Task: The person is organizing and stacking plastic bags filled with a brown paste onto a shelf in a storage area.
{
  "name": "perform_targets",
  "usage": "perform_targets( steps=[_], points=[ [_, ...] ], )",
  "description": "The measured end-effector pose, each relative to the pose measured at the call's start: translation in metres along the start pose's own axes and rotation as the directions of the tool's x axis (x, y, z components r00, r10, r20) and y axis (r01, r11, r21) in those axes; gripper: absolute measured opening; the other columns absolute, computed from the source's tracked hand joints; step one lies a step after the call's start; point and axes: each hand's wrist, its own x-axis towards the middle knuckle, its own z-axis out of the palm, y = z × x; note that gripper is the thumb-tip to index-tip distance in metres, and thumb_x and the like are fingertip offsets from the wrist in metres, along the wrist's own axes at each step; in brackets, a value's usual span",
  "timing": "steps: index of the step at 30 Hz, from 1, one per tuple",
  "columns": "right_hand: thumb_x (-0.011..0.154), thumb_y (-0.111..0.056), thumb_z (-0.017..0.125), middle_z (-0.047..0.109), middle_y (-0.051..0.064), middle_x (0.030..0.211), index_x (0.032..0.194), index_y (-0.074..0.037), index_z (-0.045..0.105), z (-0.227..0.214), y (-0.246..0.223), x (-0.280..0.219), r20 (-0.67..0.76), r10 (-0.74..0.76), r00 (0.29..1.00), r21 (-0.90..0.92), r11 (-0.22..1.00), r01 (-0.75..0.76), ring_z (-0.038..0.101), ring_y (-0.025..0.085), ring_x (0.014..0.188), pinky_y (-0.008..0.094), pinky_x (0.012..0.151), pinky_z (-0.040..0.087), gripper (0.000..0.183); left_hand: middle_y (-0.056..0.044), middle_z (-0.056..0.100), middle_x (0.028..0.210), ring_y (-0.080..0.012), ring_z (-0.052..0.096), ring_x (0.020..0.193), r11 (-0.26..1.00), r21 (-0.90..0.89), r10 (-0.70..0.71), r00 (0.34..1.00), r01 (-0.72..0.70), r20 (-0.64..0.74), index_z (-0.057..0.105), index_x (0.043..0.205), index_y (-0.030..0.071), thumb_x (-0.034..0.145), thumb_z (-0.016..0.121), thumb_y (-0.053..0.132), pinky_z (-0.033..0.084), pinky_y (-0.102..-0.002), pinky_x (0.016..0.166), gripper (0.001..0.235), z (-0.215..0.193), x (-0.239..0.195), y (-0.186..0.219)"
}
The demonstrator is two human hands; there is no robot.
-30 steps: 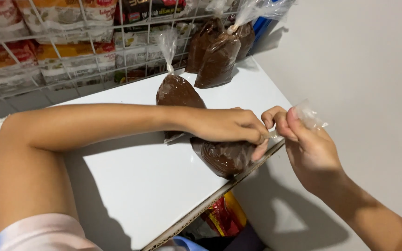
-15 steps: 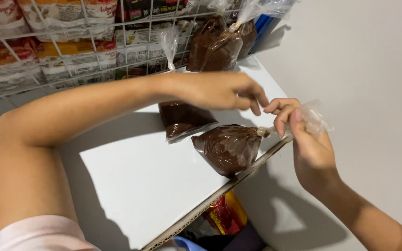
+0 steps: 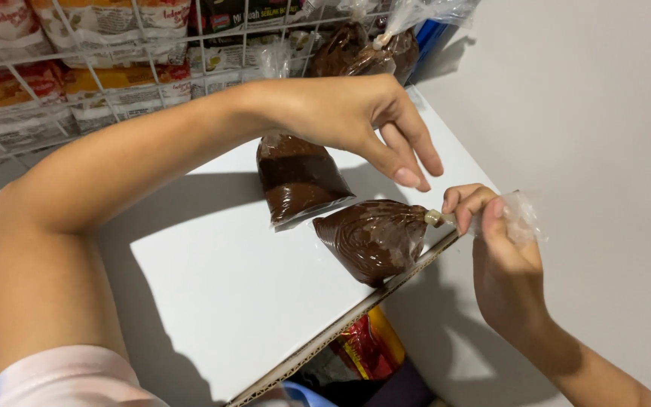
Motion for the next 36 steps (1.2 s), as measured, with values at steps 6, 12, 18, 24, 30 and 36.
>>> perform_targets(
  steps=[6, 12, 18, 24, 30, 36],
  points=[
    [0.113, -0.034, 0.036, 0.058, 0.011, 0.095, 0.078, -0.01, 0.051, -0.006, -0.002, 0.004, 0.027, 0.002, 1.0, 0.069, 0.998, -0.004, 0.052, 0.023, 0.1, 0.033, 0.099, 0.035, 0.045, 0.003, 0.082, 0.089, -0.0127, 0.079, 0.084, 0.807, 0.579, 0.27, 0.945, -0.117, -0.185, 0.081, 0.094, 0.014, 0.104, 0.051, 0.03, 0.054, -0.036, 0.081, 0.035, 0.013, 0.01, -0.015],
    [0.108, -0.046, 0.037, 0.031, 0.0, 0.064, 0.071, -0.016, 0.034, -0.01, -0.014, 0.041, 0.105, -0.041, 0.994, 0.287, 0.958, 0.009, 0.025, 0.012, 0.058, 0.024, 0.053, 0.023, 0.048, -0.025, 0.034, 0.159, -0.0351, 0.039, 0.146, 0.913, 0.337, 0.178, 0.967, -0.231, 0.182, 0.025, 0.152, -0.008, 0.107, 0.032, 0.03, 0.029, -0.043, 0.12, 0.059, 0.024, 0.02, -0.048],
    [0.107, -0.045, 0.037, 0.027, -0.002, 0.064, 0.07, -0.018, 0.032, -0.015, -0.019, 0.079, 0.222, -0.106, 0.969, 0.277, 0.96, 0.041, 0.02, 0.01, 0.059, 0.023, 0.052, 0.019, 0.046, -0.013, 0.054, 0.143, -0.0315, 0.049, 0.132, 0.945, 0.304, 0.159, 0.982, -0.122, -0.101, 0.033, 0.153, 0.016, 0.076, 0.079, 0.057, 0.038, -0.04, 0.108, 0.099, 0.059, 0.045, -0.107],
    [0.108, -0.05, 0.04, 0.051, 0.01, 0.106, 0.118, -0.007, 0.043, -0.033, 0.035, 0.088, 0.165, -0.168, 0.972, 0.148, 0.978, 0.144, 0.05, 0.01, 0.086, 0.026, 0.079, 0.047, 0.044, -0.017, 0.07, 0.11, -0.0339, 0.069, 0.106, 0.945, 0.325, 0.009, 0.988, 0.042, -0.152, 0.055, 0.128, -0.002, 0.072, 0.085, 0.062, 0.058, -0.046, 0.088, 0.09, 0.067, 0.049, -0.12],
    [0.062, -0.05, 0.093, 0.055, 0.028, 0.139, 0.144, 0.004, 0.044, -0.054, 0.099, 0.058, 0.321, 0.181, 0.93, -0.361, 0.931, -0.057, 0.052, 0.042, 0.133, 0.054, 0.115, 0.035, 0.109, -0.015, 0.07, 0.086, -0.0307, 0.074, 0.08, 0.957, 0.238, -0.102, 0.958, 0.169, -0.269, 0.058, 0.106, 0.001, 0.073, 0.085, 0.061, 0.061, -0.039, 0.064, 0.074, 0.07, 0.055, -0.115],
    [0.077, -0.017, 0.089, 0.074, 0.019, 0.107, 0.115, -0.002, 0.072, -0.038, 0.082, 0.074, 0.258, 0.22, 0.941, -0.449, 0.889, -0.085, 0.069, 0.034, 0.096, 0.046, 0.096, 0.052, 0.044, -0.017, 0.067, 0.074, -0.0319, 0.07, 0.072, 0.968, 0.094, -0.158, 0.855, 0.233, -0.494, 0.064, 0.098, 0.002, 0.068, 0.088, 0.053, 0.052, -0.039, 0.063, 0.064, 0.069, 0.05, -0.106]
  ],
)
